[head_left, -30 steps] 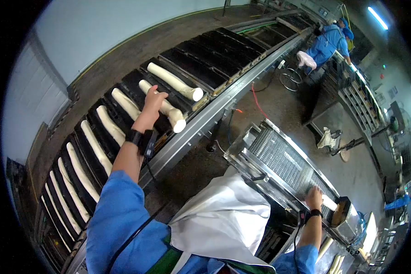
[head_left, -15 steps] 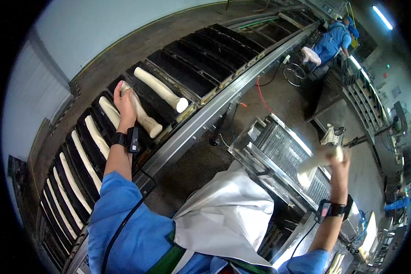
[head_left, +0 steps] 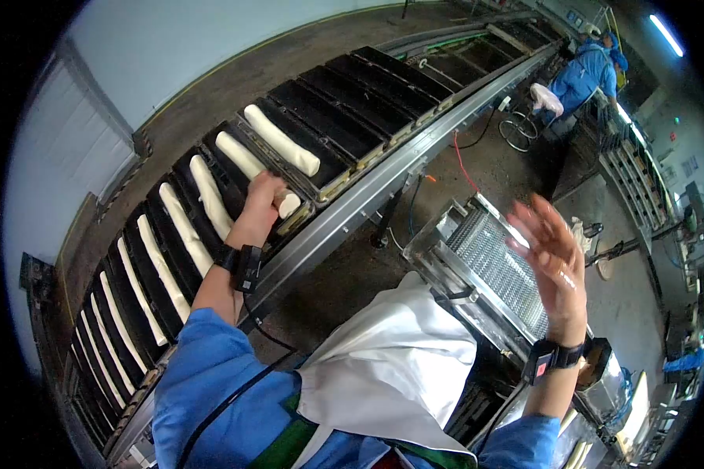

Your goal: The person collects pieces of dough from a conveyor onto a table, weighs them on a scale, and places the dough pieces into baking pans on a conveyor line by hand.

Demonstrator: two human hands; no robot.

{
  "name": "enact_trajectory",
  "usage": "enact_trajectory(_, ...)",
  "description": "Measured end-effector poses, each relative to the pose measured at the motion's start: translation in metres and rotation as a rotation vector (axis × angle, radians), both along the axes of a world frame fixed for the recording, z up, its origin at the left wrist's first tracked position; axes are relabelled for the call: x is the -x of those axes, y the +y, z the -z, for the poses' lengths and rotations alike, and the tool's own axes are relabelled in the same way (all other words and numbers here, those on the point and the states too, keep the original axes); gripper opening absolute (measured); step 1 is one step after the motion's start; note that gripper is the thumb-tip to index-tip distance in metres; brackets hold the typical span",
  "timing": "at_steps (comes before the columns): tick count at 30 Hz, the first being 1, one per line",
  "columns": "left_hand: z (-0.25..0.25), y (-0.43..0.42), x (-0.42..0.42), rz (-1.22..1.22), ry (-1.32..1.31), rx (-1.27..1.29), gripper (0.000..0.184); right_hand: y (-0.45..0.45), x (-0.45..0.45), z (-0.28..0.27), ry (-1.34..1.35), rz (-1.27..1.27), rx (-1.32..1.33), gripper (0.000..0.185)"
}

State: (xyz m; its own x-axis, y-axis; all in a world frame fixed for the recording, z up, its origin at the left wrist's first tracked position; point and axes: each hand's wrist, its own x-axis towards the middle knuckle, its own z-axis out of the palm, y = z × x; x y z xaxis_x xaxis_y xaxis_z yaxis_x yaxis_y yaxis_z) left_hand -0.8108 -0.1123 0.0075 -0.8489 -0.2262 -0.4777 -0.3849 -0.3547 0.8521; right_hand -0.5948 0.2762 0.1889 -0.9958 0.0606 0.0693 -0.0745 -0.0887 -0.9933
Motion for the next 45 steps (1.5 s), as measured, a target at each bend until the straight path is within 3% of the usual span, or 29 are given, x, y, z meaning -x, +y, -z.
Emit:
enact_trajectory(2,0.019,-0.019,0.014,0.070,-0.028,0.044,0.079,0.046,-0.030,0.035,-0.103,0.204,-0.109,0.068)
enact_trajectory(3,-0.004,-0.006,0.005,0.057,-0.058,0.173,0.077,0.072,-0.052,0.057,-0.155,0.314,-0.135,0.065)
enact_trajectory(4,0.015,-0.006,0.013,-0.068,-0.017,0.213,0.072,0.101,-0.080,0.081,-0.211,0.424,-0.160,0.062)
enact_trajectory(6,0.023,0.004,0.018,-0.157,0.309,0.874,0.066,0.168,-0.155,0.141,-0.381,0.708,-0.309,0.059)
enact_trajectory(7,0.023,0.006,0.024,-0.183,0.513,1.132,0.062,0.217,-0.213,0.188,-0.398,0.721,-0.510,0.062)
enact_trajectory(8,-0.002,0.023,0.024,-0.120,0.576,0.802,0.062,0.258,-0.279,0.225,-0.519,0.795,-0.821,0.071)
enact_trajectory(10,-0.005,0.039,0.051,-0.042,0.376,0.557,0.063,0.253,-0.363,0.223,-1.122,0.841,-1.442,0.083)
enact_trajectory(11,-0.011,0.052,0.056,0.004,0.329,0.591,0.065,0.243,-0.396,0.220,-1.315,0.945,-1.357,0.086)
enact_trajectory(12,0.019,0.042,0.082,0.030,0.323,0.499,0.064,0.227,-0.429,0.221,-1.509,1.060,-1.247,0.089)
enact_trajectory(13,0.040,0.029,0.108,0.050,0.214,0.786,0.062,0.198,-0.431,0.213,-1.659,1.174,-1.176,0.089)
enact_trajectory(14,0.072,-0.004,0.130,0.444,0.300,1.350,0.049,0.168,-0.440,0.204,-1.823,1.297,-1.085,0.089)
enact_trajectory(15,0.098,-0.032,0.148,0.668,0.521,1.933,0.037,0.159,-0.471,0.214,-1.670,1.273,-1.062,0.083)
enact_trajectory(16,0.146,-0.086,0.203,0.997,0.466,2.122,0.043,0.150,-0.502,0.223,-1.521,1.241,-1.024,0.078)
enact_trajectory(17,0.152,-0.082,0.201,1.055,0.420,2.146,0.041,0.131,-0.510,0.226,-1.273,1.369,-1.012,0.069)
enact_trajectory(18,0.157,-0.077,0.194,1.027,0.397,2.117,0.040,0.122,-0.531,0.233,-1.465,1.305,-1.095,0.062)
enact_trajectory(19,0.160,-0.075,0.191,1.008,0.384,2.088,0.039,0.100,-0.511,0.220,-1.371,1.351,-1.260,0.061)
enact_trajectory(21,0.165,-0.076,0.185,1.001,0.417,2.032,0.036,0.097,-0.505,0.223,-1.503,1.372,-1.207,0.066)
enact_trajectory(23,0.168,-0.087,0.171,1.091,0.594,1.823,0.037,0.101,-0.485,0.223,-1.438,1.411,-0.992,0.057)
enact_trajectory(26,0.114,-0.061,0.123,0.923,0.382,1.450,0.038,0.147,-0.481,0.252,-1.205,1.308,-0.575,0.034)
enact_trajectory(27,0.081,-0.038,0.095,0.850,0.338,1.337,0.039,0.146,-0.438,0.230,-0.956,1.373,-0.194,0.024)
enact_trajectory(28,0.051,-0.013,0.067,0.792,0.319,1.237,0.040,0.143,-0.405,0.204,-0.734,1.264,0.120,0.023)
enact_trajectory(30,0.003,0.031,0.023,0.712,0.288,1.098,0.042,0.144,-0.344,0.178,-0.587,1.074,0.217,0.026)
enact_trajectory(32,-0.003,0.047,0.009,0.696,0.417,1.054,0.046,0.119,-0.266,0.124,-0.474,0.949,0.107,0.045)
enact_trajectory(34,-0.004,0.068,0.014,0.432,0.263,0.483,0.030,0.109,-0.203,0.078,-0.383,0.663,0.114,0.051)
enact_trajectory(36,-0.015,0.092,0.022,0.125,0.064,0.041,0.028,0.092,-0.141,0.042,-0.300,0.306,0.355,0.055)
enact_trajectory(38,0.008,0.089,0.050,0.035,0.004,0.052,0.025,0.054,-0.086,0.024,-0.277,0.367,0.284,0.056)
enact_trajectory(42,0.008,0.079,0.045,0.116,-0.014,0.138,0.030,-0.013,0.031,0.019,-0.333,-0.088,0.524,0.053)
enact_trajectory(44,0.011,0.071,0.049,0.127,-0.045,0.183,0.033,-0.037,0.070,0.026,-0.215,-0.301,0.523,0.054)
enact_trajectory(45,0.022,0.068,0.057,0.099,-0.012,0.083,0.035,-0.041,0.075,0.033,-0.189,-0.340,0.458,0.055)
